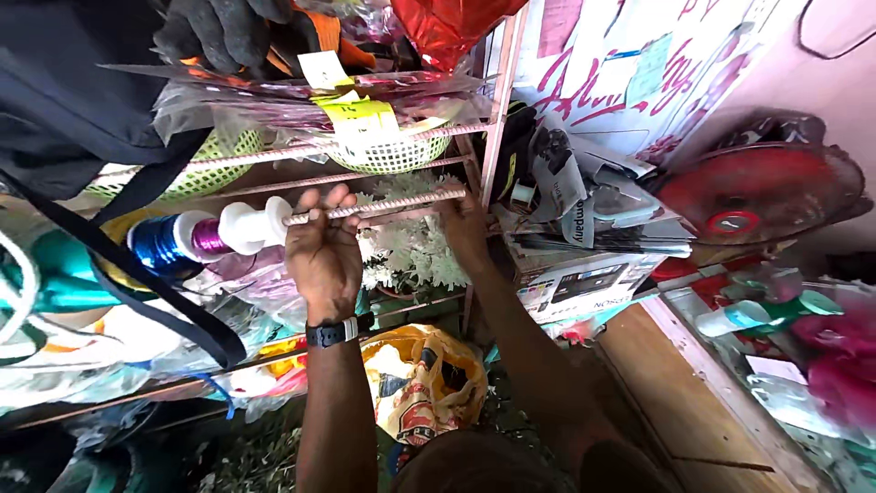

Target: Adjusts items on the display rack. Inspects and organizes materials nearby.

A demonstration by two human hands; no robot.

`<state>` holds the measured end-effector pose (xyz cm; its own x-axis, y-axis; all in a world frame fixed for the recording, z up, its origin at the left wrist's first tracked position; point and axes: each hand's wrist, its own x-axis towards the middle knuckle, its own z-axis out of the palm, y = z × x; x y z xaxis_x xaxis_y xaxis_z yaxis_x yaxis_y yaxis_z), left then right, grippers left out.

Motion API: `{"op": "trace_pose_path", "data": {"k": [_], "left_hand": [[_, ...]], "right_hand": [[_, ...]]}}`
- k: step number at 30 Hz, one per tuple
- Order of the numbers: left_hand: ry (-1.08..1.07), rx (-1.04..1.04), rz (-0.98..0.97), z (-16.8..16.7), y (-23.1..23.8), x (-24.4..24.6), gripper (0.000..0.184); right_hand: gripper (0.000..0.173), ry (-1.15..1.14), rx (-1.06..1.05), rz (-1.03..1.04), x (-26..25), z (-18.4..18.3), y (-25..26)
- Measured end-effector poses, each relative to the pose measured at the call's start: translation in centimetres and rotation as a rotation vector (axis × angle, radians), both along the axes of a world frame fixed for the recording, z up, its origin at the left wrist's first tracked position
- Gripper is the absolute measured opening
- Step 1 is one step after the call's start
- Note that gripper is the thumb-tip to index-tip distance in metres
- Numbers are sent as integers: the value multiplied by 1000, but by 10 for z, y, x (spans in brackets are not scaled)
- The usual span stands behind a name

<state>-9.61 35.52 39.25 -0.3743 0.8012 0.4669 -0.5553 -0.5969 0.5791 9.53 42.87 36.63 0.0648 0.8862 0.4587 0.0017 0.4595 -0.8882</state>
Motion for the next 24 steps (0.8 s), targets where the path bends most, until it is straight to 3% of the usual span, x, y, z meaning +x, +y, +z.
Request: {"op": "trace_pose_path", "data": {"k": [2, 9, 16, 24], "left_hand": [[-14, -22, -6, -2, 8, 0, 34], [0, -60, 13, -15, 16, 2, 31], [8, -92, 34, -15, 12, 5, 27], [46, -165, -5, -21, 9, 12, 32]], "right_hand": [[20, 12, -86, -27, -12, -1, -12], [26, -137, -90, -82, -5, 2, -54], [24, -952, 227, -369, 15, 34, -73], [18, -1248, 472, -424, 25, 52, -53]]}}
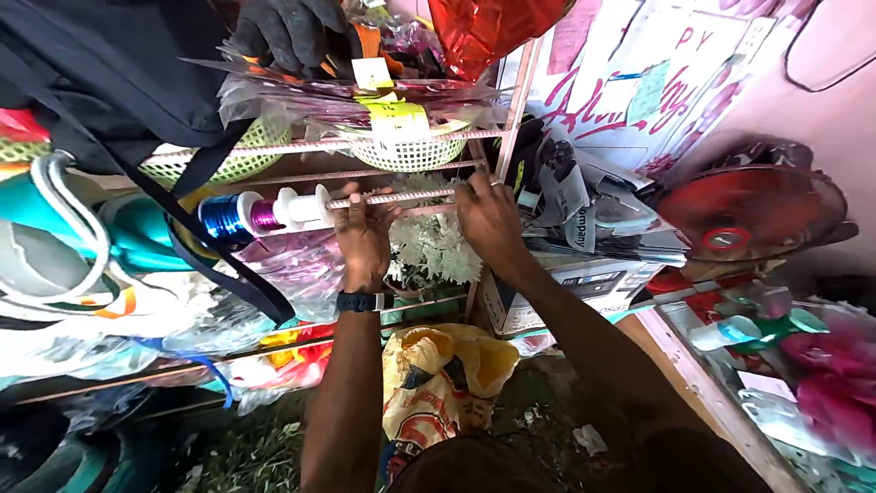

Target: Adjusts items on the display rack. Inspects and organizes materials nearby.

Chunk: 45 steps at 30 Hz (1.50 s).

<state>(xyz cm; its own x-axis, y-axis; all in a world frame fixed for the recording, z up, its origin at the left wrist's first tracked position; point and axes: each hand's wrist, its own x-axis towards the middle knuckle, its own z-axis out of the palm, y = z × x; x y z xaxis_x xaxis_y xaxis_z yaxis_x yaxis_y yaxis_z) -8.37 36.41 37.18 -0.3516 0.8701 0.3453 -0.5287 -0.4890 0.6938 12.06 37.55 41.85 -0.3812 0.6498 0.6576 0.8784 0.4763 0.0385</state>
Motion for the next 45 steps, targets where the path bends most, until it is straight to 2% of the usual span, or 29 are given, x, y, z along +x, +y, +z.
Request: {"op": "trace_pose_path", "data": {"k": [4, 9, 13, 16, 21, 25, 28, 32, 35, 37, 45], "left_hand": [[91, -62, -84, -1, -1, 32, 33], [77, -151, -168, 4, 5, 71, 29], [65, -94, -166, 9, 20, 73, 27], [77, -71, -162, 10, 29, 71, 29], [37, -88, -191, 6, 28, 73, 28], [7, -103, -211, 7, 26, 80, 33], [8, -52, -219, 8, 30, 83, 33], [13, -20, -213, 4, 32, 82, 30], [-31, -39, -182, 8, 37, 86, 27], [-60, -9, -194, 7, 42, 91, 18], [5, 7, -222, 9, 43, 99, 14]], "right_hand": [[20, 80, 35, 43, 2, -14, 19], [21, 92, -102, 95, 10, -7, 4], [25, 53, -90, 100, 14, -6, 0], [21, 74, -56, 74, 8, -7, 17], [18, 70, -140, 180, 19, 17, 9], [13, -6, -82, 224, 24, 24, 45], [16, 65, -87, 269, 30, 25, 55], [18, 254, -234, 339, 34, 33, 65], [19, 421, -496, 371, 37, 35, 74], [20, 500, -661, 398, 39, 37, 78], [16, 458, -643, 428, 47, 46, 85]]}}
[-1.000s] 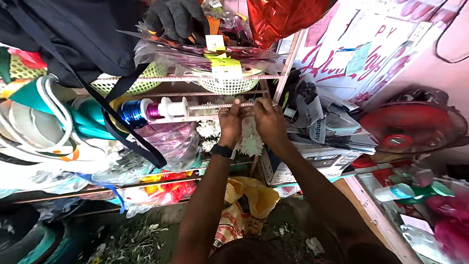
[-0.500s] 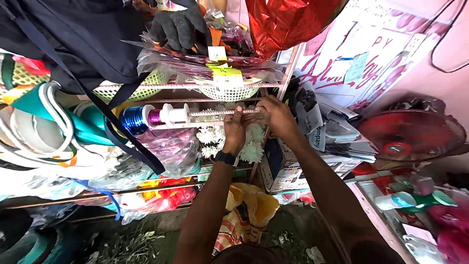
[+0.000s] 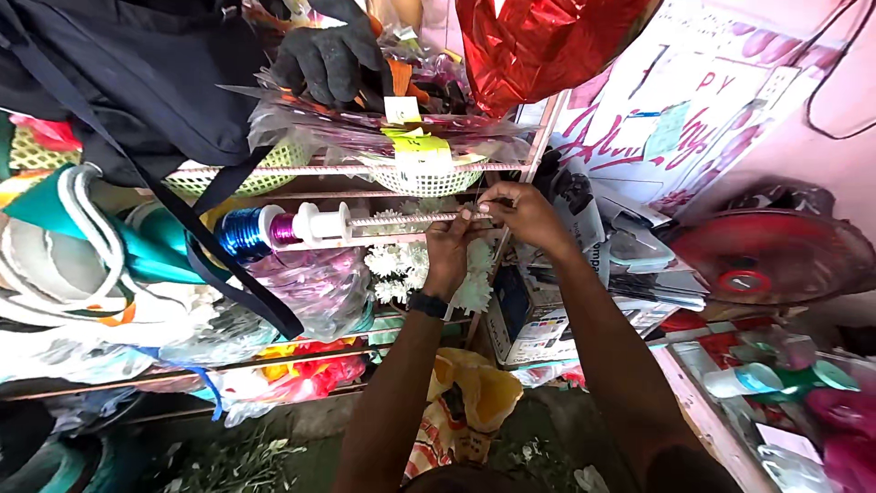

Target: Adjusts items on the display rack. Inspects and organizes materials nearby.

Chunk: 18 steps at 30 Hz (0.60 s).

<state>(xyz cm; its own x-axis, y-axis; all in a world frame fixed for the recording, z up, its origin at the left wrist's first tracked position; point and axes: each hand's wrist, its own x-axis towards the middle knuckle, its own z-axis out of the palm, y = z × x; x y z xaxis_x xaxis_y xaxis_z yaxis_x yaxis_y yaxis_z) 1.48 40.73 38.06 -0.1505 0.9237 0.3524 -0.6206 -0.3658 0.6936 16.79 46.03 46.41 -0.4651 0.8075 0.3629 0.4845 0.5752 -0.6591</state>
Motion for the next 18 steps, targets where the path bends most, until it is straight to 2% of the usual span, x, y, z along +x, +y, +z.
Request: {"op": "trace_pose_path", "data": {"k": [3, 5, 10, 18], "left_hand": [[-20, -24, 5, 3, -3, 0, 13], [-43, -48, 0, 5, -2, -1, 13], [-43, -104, -4, 7, -2, -2, 13], [1, -107, -1, 0, -8, -1, 17]], "right_hand": [[13, 28, 31, 27, -1, 0, -4], [12, 7, 125, 17, -3, 2, -12], [9, -228, 398, -139, -10, -5, -53], [14, -284, 411, -141, -8, -25, -54]]}}
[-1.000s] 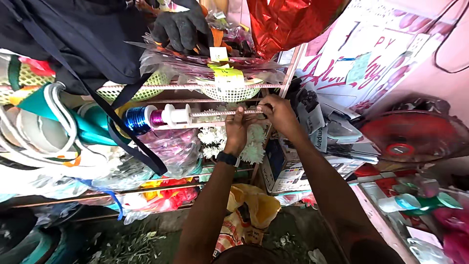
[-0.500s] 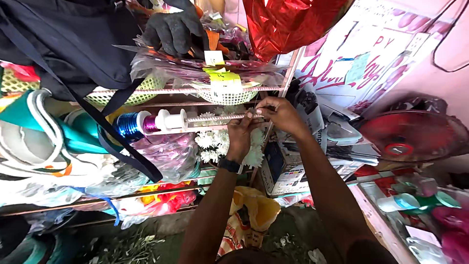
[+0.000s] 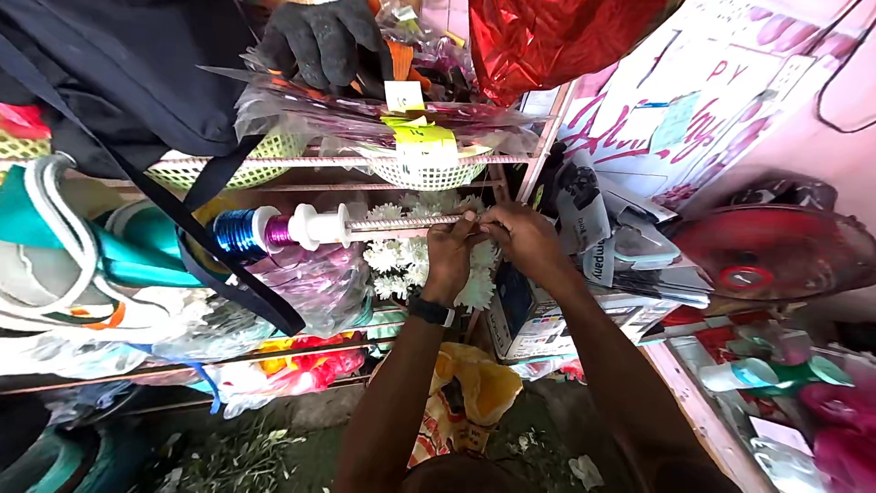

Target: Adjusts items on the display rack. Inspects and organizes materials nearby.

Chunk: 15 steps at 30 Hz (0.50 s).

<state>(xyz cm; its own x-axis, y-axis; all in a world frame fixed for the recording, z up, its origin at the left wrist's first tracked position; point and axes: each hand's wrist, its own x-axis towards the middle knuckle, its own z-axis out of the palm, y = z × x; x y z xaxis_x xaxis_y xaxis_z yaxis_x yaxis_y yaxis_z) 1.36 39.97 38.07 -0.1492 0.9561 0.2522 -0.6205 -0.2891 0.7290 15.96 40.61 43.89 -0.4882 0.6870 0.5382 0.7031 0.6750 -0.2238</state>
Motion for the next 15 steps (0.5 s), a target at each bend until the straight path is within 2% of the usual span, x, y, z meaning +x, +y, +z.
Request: {"op": "trace_pose_path", "data": {"k": [5, 8, 11, 15], "left_hand": [[93, 49, 29, 4, 0, -4, 16], [114, 73, 5, 3, 1, -6, 17], [87, 50, -8, 4, 2, -6, 16], [72, 43, 11, 4, 6, -2, 17]], "right_hand": [[15, -83, 77, -42, -7, 11, -8], [15, -78, 126, -56, -9, 12, 3], [13, 21, 92, -45, -10, 14, 10], [17, 369, -161, 16, -10, -1, 41]]}}
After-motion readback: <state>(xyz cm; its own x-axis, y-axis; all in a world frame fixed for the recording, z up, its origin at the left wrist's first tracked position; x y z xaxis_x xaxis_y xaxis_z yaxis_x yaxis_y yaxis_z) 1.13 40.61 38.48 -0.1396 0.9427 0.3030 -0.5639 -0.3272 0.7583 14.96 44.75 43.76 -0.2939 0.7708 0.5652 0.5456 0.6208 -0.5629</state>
